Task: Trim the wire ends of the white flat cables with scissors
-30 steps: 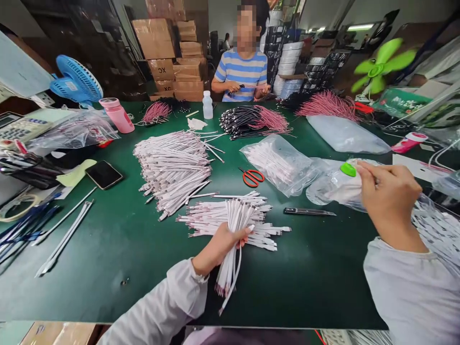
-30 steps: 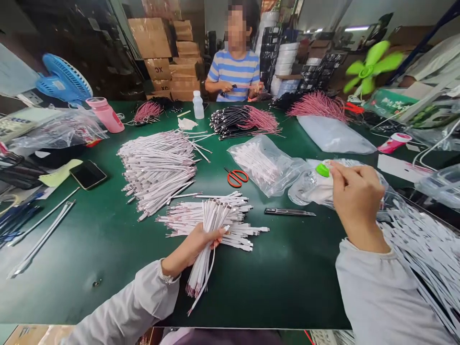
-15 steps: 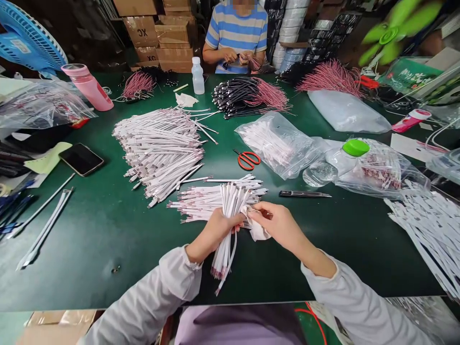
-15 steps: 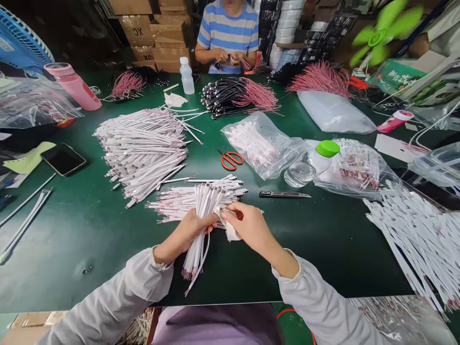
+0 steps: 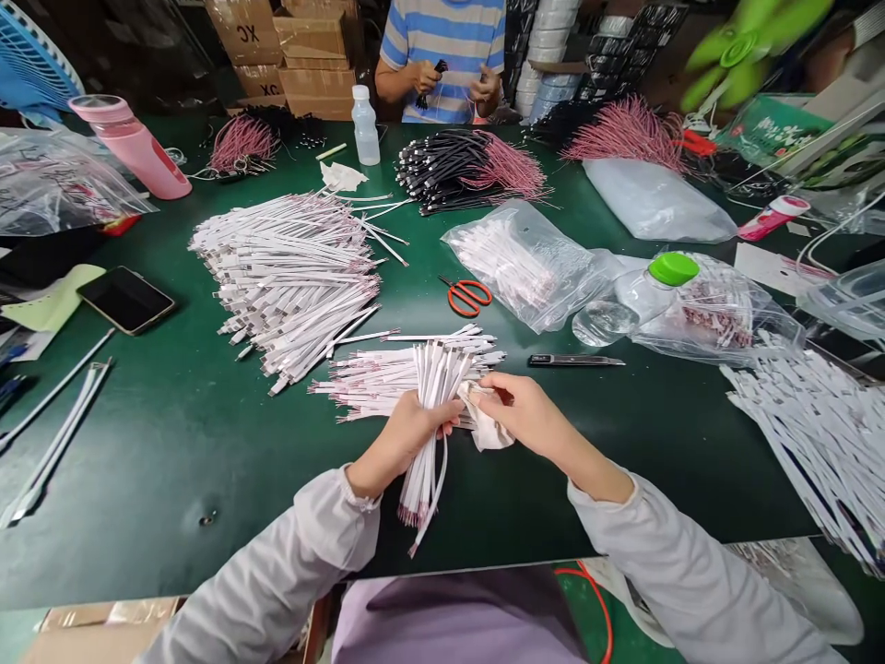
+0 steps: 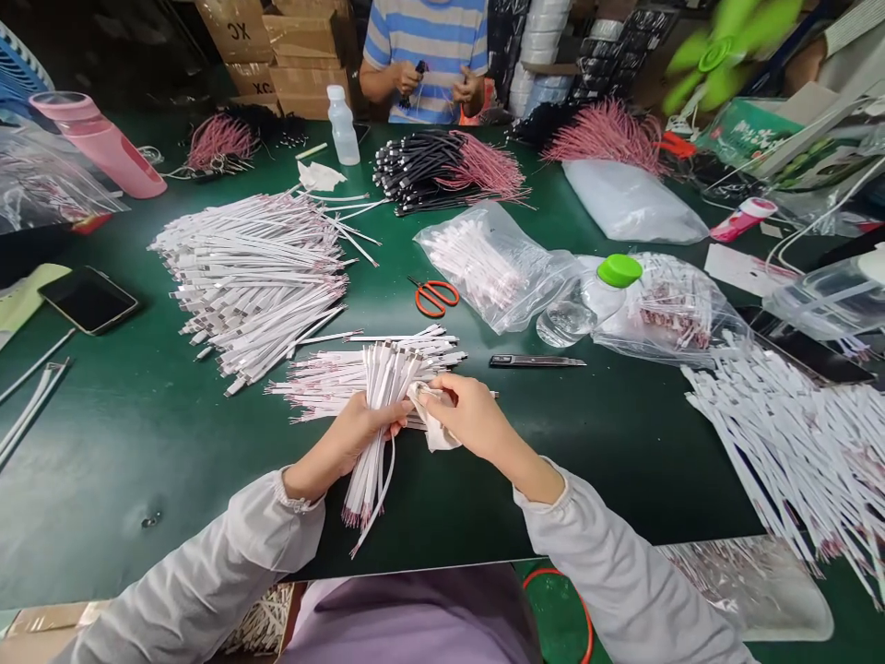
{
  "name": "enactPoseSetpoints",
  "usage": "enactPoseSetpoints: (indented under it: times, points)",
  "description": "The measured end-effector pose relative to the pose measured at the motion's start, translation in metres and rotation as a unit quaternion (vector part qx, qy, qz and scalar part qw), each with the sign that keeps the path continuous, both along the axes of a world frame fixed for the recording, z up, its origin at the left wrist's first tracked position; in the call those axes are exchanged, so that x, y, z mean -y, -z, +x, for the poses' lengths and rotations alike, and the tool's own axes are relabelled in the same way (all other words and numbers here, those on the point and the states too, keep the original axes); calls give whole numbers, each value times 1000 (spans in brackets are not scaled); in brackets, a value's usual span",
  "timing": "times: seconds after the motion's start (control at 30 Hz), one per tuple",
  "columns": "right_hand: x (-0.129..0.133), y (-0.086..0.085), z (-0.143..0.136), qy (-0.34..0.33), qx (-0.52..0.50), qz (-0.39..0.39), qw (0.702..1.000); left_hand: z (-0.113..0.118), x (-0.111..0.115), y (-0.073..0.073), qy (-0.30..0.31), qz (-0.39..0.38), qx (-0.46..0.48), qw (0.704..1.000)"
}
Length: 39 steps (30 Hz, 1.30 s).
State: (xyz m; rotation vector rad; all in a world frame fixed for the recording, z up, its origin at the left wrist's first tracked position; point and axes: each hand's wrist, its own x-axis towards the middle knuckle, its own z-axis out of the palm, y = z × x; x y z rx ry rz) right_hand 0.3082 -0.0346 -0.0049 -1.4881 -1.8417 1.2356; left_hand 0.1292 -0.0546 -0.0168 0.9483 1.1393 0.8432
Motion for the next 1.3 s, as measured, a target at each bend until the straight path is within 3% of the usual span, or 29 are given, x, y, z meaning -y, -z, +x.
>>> enactPoseSetpoints:
  times: [0.2, 0.4, 0.6, 0.67, 0.8, 0.9, 1.0, 1.1, 1.23, 1.3]
  points:
    - [-4, 4, -1, 66, 74, 154, 983, -1, 0, -2, 15, 9, -7, 1000]
    - [0, -1, 4, -11, 19, 17, 1000, -1, -1, -1, 17, 2, -5, 1000]
    - [-5, 2, -4, 42, 91, 146, 984, -1, -1, -3, 24, -7, 3, 1000]
    - [-6, 0, 0, 58, 70, 124, 988, -1, 0, -5, 23, -9, 9, 1000]
    - [-1, -3, 6, 15, -2, 10, 1000, -1, 0, -5, 22, -13, 11, 1000]
    - [0, 0, -2, -17, 38, 35, 999, -2, 0, -3, 18, -21, 13, 1000]
    - [-4, 7, -9, 6, 117, 204, 972, -3, -1, -2, 25, -24, 19, 999]
    - [-8, 8, 13, 61, 175, 328, 927, -5, -1, -3, 32, -34, 39, 998]
    - [0, 0, 81, 87, 282, 321, 900, -7, 1, -7, 20, -67, 87, 994]
    - [8, -4, 104, 154, 365, 326, 859, -7, 2, -9, 22, -74, 112, 991]
